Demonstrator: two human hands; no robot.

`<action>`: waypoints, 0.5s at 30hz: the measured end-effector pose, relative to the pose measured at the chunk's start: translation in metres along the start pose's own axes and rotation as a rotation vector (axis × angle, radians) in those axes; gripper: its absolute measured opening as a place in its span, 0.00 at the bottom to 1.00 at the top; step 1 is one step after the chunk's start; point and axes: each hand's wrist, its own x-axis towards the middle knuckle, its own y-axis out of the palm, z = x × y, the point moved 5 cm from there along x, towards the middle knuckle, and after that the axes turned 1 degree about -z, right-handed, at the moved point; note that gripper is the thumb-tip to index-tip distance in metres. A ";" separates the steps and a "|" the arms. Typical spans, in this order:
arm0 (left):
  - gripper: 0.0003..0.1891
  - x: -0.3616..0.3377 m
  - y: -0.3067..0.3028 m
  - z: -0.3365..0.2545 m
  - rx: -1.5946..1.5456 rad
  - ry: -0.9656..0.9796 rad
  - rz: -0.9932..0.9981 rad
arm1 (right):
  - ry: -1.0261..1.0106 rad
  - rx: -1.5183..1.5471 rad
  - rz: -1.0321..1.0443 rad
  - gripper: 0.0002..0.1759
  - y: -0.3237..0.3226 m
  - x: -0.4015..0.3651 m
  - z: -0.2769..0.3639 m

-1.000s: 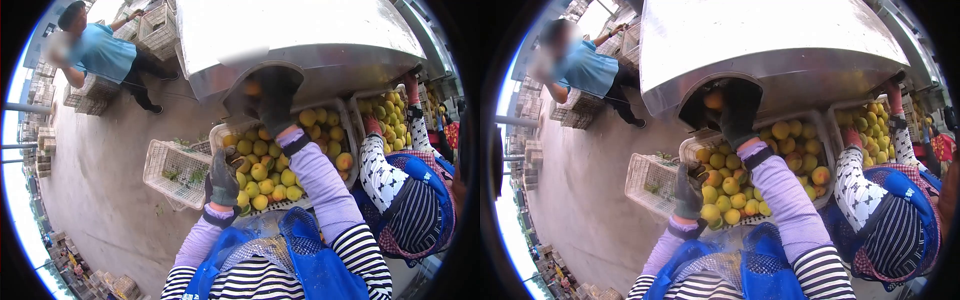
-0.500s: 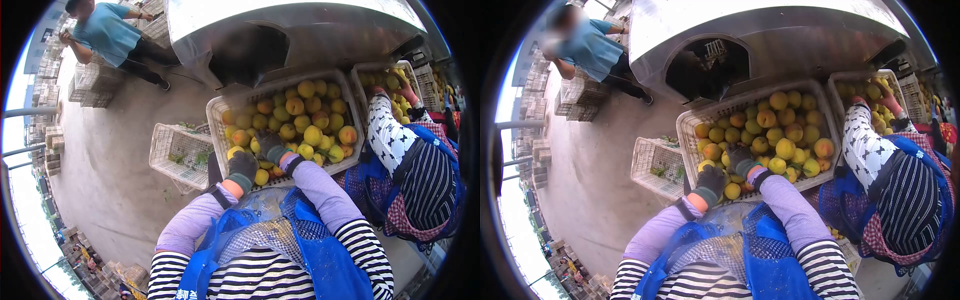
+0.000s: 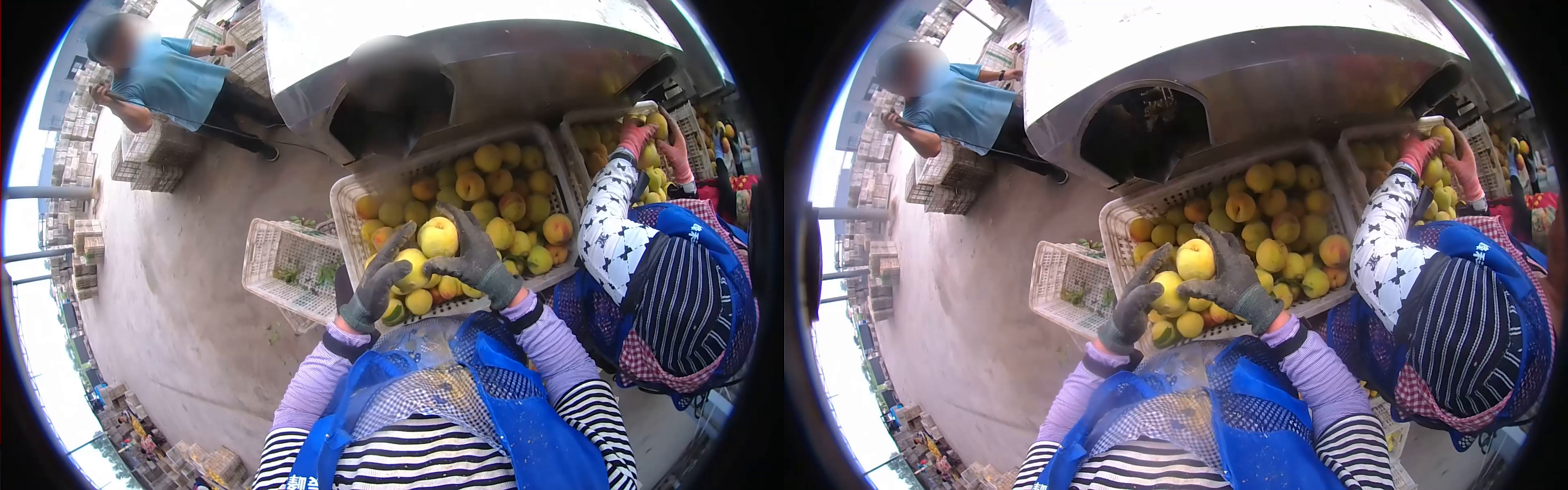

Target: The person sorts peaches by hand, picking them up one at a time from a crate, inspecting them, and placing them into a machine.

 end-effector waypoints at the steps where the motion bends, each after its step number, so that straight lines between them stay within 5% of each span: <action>1: 0.34 0.002 0.008 -0.006 0.077 0.033 -0.062 | 0.024 -0.004 0.004 0.54 0.002 -0.001 0.007; 8: 0.25 0.026 0.000 -0.025 0.233 0.153 -0.099 | -0.215 -0.357 -0.228 0.46 -0.012 0.024 0.052; 15: 0.27 0.045 -0.023 -0.037 -0.713 0.073 -0.114 | -0.339 -0.663 -0.352 0.38 0.007 0.131 0.079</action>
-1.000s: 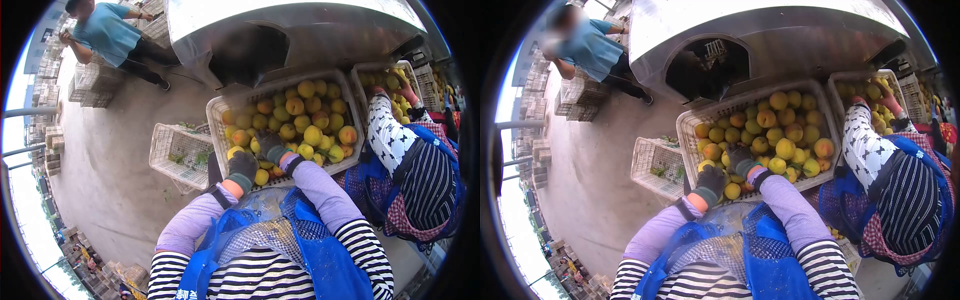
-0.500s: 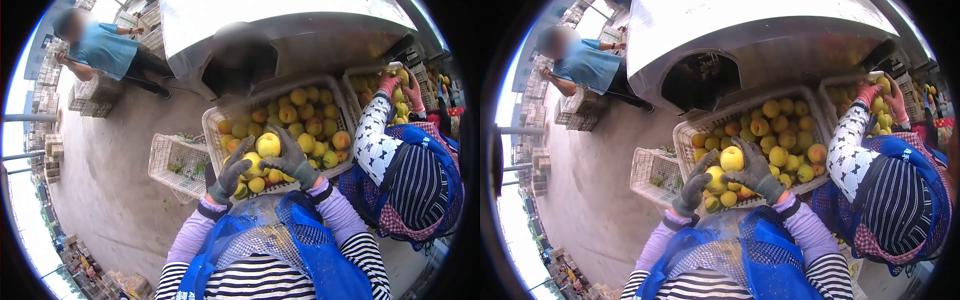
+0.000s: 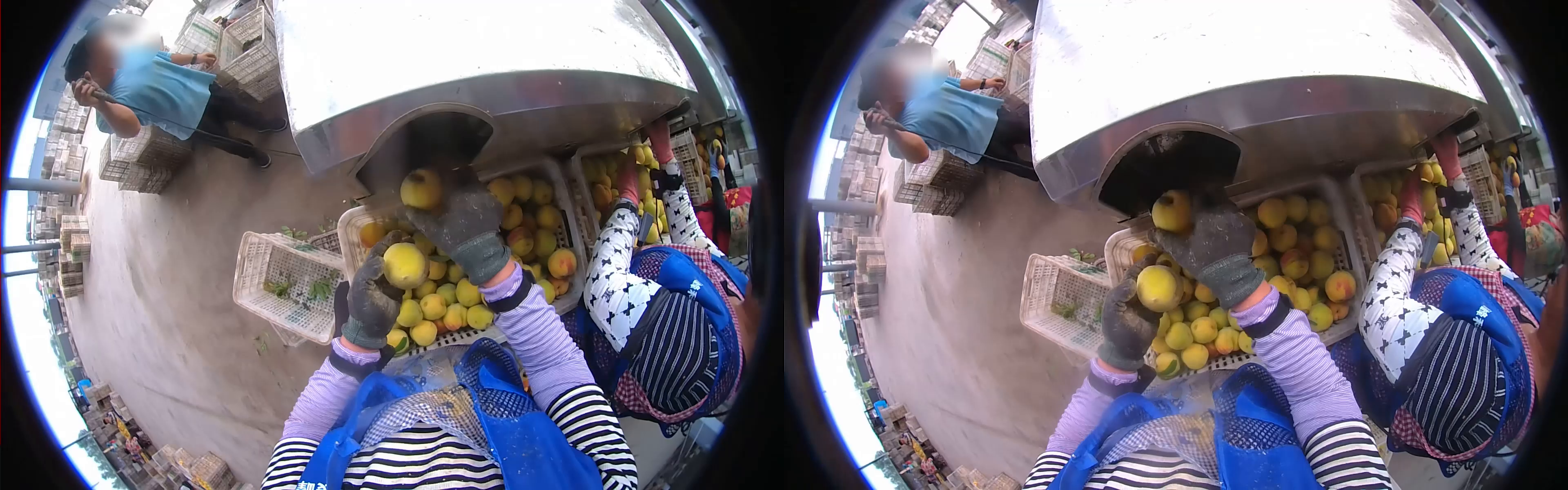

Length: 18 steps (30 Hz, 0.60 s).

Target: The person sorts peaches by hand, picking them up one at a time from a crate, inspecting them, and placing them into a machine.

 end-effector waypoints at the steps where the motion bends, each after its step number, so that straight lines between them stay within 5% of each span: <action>1: 0.27 0.002 -0.001 -0.002 0.009 0.000 -0.017 | 0.014 -0.026 0.030 0.38 0.021 0.015 -0.010; 6: 0.28 0.007 -0.004 -0.009 0.061 0.004 -0.046 | 0.202 -0.159 0.080 0.43 0.032 0.066 -0.013; 11: 0.27 -0.004 0.014 -0.002 -0.104 -0.045 0.014 | 0.053 0.333 0.230 0.54 -0.022 -0.024 0.006; 16: 0.26 -0.012 0.038 0.015 -0.058 0.008 0.117 | 0.073 0.102 0.165 0.53 -0.024 -0.087 0.026; 18: 0.26 -0.014 0.042 0.015 0.192 0.090 0.089 | -0.007 0.075 0.169 0.51 -0.032 -0.088 0.025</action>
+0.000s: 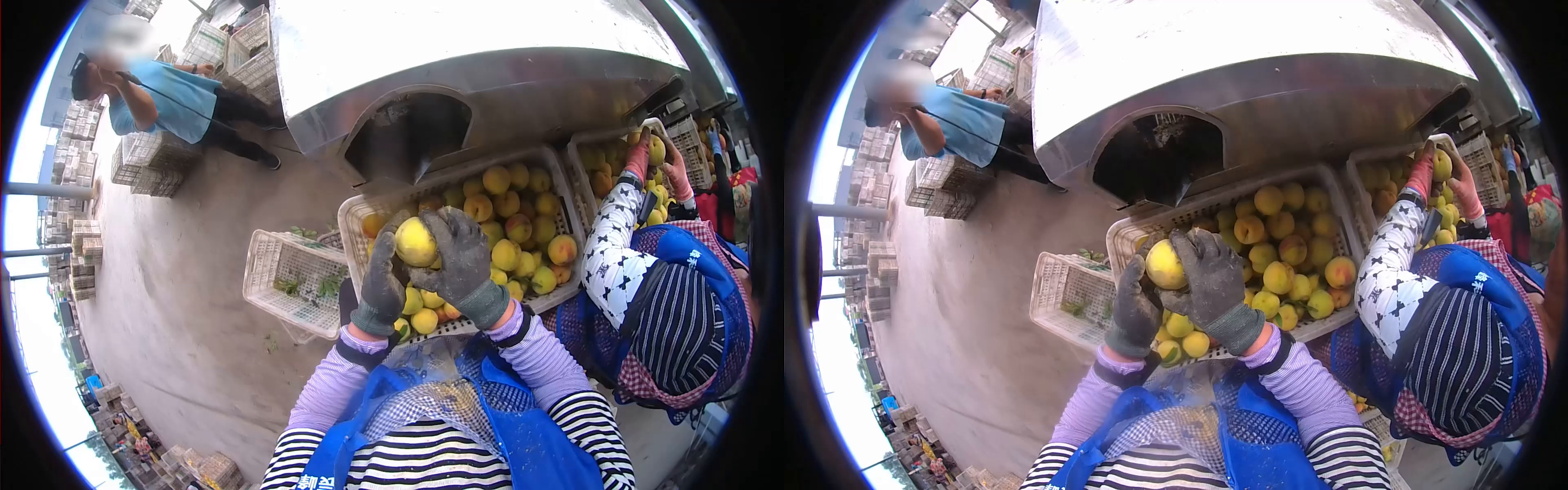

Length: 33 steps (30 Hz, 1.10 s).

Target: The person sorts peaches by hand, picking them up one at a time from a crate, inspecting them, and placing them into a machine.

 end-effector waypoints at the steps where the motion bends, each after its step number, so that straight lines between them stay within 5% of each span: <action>1: 0.27 0.000 0.001 -0.001 0.124 0.033 -0.011 | -0.060 0.039 -0.033 0.51 -0.003 0.001 -0.003; 3: 0.26 -0.004 -0.003 -0.004 0.214 0.007 0.042 | -0.186 0.110 -0.091 0.51 -0.007 0.002 -0.005; 12: 0.27 0.007 -0.019 -0.012 0.250 0.219 -0.130 | 0.136 -0.164 -0.086 0.40 0.008 0.058 -0.013; 15: 0.25 0.001 -0.070 -0.027 0.731 0.186 -0.312 | 0.077 -0.154 -0.194 0.36 0.045 0.121 -0.045; 19: 0.28 -0.002 -0.120 -0.016 1.302 0.305 -0.318 | 0.014 -0.220 -0.376 0.26 0.032 0.148 -0.038; 20: 0.32 0.001 -0.118 -0.010 1.609 0.344 -0.274 | 0.043 -0.075 -0.333 0.24 0.026 0.139 -0.040; 22: 0.34 0.015 -0.110 0.011 1.911 0.050 -0.059 | 0.102 0.214 -0.251 0.20 0.007 0.102 -0.043; 24: 0.38 0.021 -0.110 0.041 2.059 -0.330 0.098 | 0.156 0.019 0.091 0.16 0.047 0.050 -0.068; 26: 0.39 0.025 -0.126 0.074 2.267 -0.403 0.025 | 0.177 -0.031 0.448 0.15 0.111 -0.003 -0.095; 28: 0.39 0.029 -0.134 0.092 2.370 -0.453 -0.091 | 0.050 -0.128 0.339 0.15 0.172 -0.045 -0.118; 33: 0.38 0.028 -0.168 0.100 2.276 -0.408 -0.171 | -0.114 -0.322 0.576 0.17 0.231 -0.060 -0.101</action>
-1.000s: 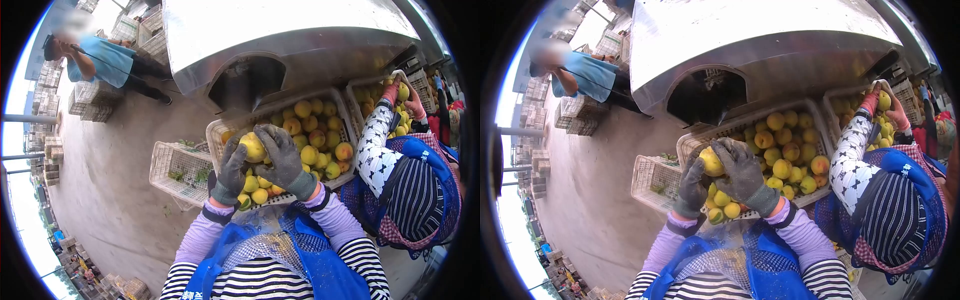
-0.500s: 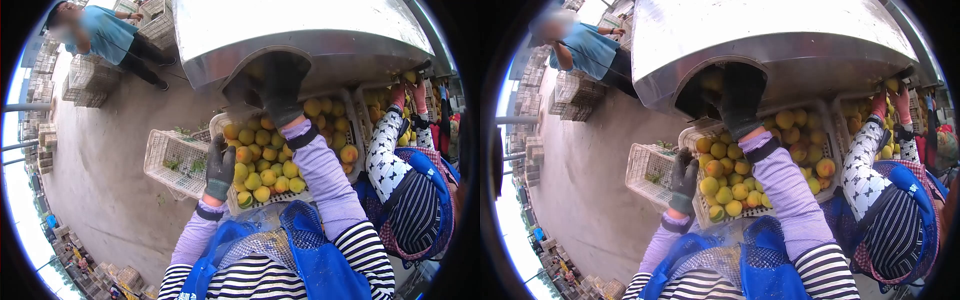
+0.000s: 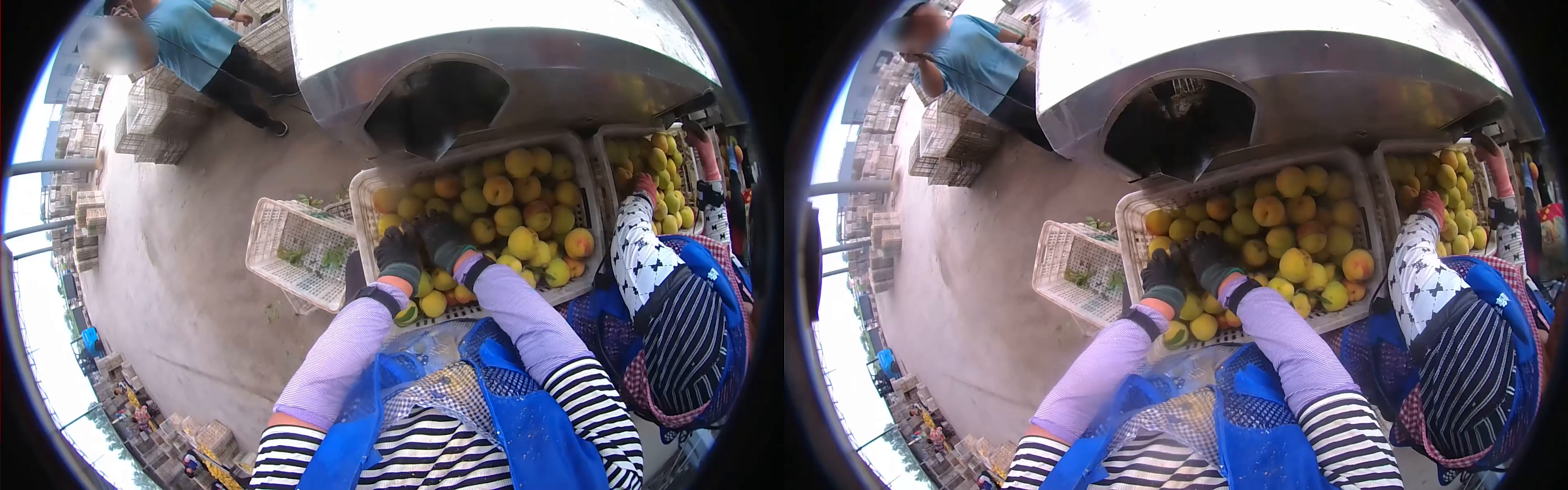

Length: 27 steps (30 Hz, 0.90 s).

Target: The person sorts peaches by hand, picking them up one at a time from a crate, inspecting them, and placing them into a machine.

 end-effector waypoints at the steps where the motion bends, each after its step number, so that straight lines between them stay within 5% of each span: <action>1: 0.38 0.001 0.002 0.000 -0.002 -0.013 0.003 | 0.049 0.034 0.017 0.16 0.009 0.003 0.005; 4: 0.38 -0.015 0.007 -0.015 0.303 -0.027 -0.199 | -0.002 0.072 -0.073 0.15 -0.007 -0.005 0.011; 13: 0.38 -0.018 -0.054 -0.004 -0.201 -0.061 0.141 | 0.157 0.146 -0.007 0.17 0.011 0.010 -0.002; 16: 0.33 -0.043 -0.074 0.025 -0.635 0.273 -0.377 | 0.164 0.567 0.074 0.25 -0.048 -0.002 -0.015; 18: 0.33 -0.064 -0.105 0.029 -1.430 0.065 0.012 | 0.158 1.004 0.076 0.30 -0.106 -0.023 -0.028; 20: 0.33 -0.078 -0.118 0.024 -2.151 0.080 0.246 | 0.110 1.492 0.035 0.36 -0.164 -0.047 -0.025; 22: 0.31 -0.088 -0.115 0.037 -2.126 0.110 0.446 | 0.189 1.736 0.145 0.38 -0.198 -0.065 -0.021; 23: 0.29 -0.099 -0.121 0.028 -2.385 0.041 0.632 | 0.235 1.860 0.205 0.39 -0.203 -0.074 -0.018; 27: 0.25 -0.103 -0.106 0.006 -2.307 -0.016 0.498 | 0.145 1.654 0.151 0.43 -0.205 -0.093 -0.011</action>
